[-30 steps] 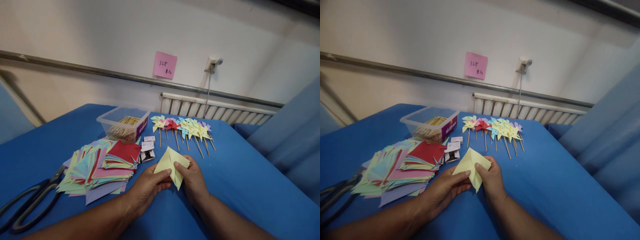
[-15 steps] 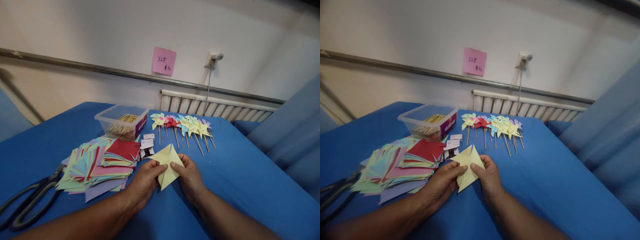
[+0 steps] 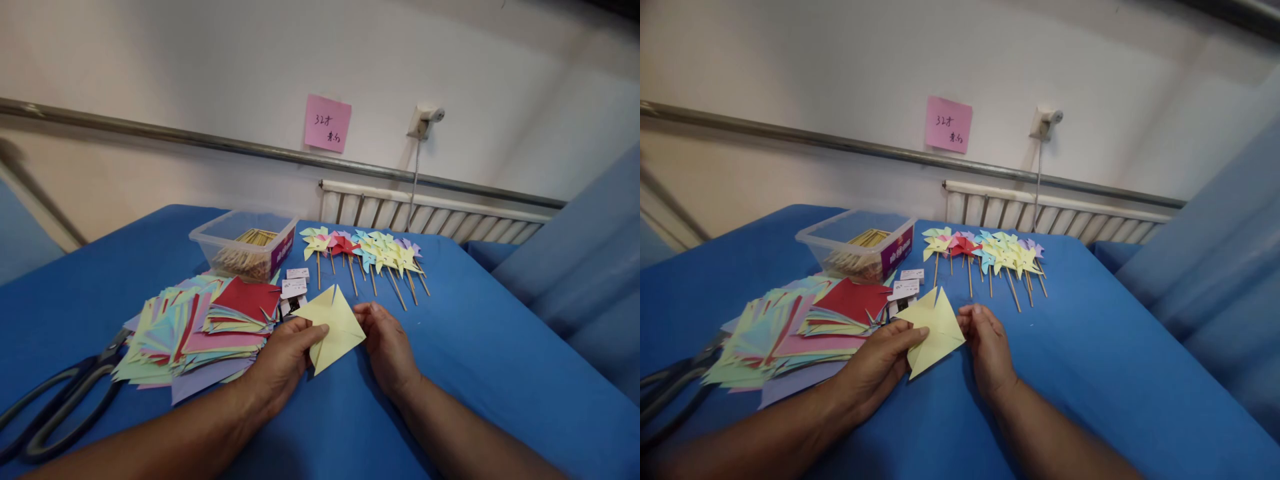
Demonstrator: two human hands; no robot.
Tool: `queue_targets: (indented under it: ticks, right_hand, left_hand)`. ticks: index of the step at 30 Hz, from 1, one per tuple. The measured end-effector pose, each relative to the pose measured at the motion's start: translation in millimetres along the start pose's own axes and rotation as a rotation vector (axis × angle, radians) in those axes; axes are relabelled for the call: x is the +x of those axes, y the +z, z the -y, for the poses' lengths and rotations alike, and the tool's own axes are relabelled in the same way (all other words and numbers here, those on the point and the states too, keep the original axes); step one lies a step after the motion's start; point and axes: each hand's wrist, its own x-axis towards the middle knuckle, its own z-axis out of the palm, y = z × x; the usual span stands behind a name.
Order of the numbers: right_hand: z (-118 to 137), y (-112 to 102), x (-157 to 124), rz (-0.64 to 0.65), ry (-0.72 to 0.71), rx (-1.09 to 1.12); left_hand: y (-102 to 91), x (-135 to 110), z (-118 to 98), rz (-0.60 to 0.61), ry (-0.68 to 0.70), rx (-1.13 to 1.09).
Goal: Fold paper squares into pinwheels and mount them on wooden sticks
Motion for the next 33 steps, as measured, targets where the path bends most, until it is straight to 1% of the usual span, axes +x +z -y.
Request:
queue_targets:
  ticks: [6, 11, 14, 19, 24, 29, 33]
  right_hand:
    - [-0.5, -2.8, 2.6, 0.001, -0.030, -0.034]
    - [-0.1, -4.9, 2.9, -0.036, -0.046, -0.137]
    - [-1.0, -6.0, 2.7, -0.028, -0.050, -0.211]
    - [-0.6, -5.0, 2.0, -0.018, -0.071, -0.289]
    - [1.7, -3.0, 1.6, -0.001, -0.052, -0.226]
    - [3.8, -0.5, 1.0, 0.031, -0.029, -0.135]
    - [3.2, -0.5, 1.5, 0.034, -0.025, -0.115]
  left_hand:
    - [-2.7, 3.1, -1.3, 0.026, 0.007, -0.041]
    - [-2.0, 1.1, -2.5, 0.015, 0.010, -0.027]
    - [-2.1, -0.2, -2.8, 0.005, 0.006, -0.015]
    - [-3.3, 1.0, -2.7, 0.033, 0.009, -0.027]
    - [-3.3, 3.0, -2.0, 0.020, 0.017, -0.009]
    - [-6.1, 4.3, 1.5, -0.011, 0.056, 0.078]
    - [-8.9, 6.1, 3.5, -0.034, 0.076, 0.122]
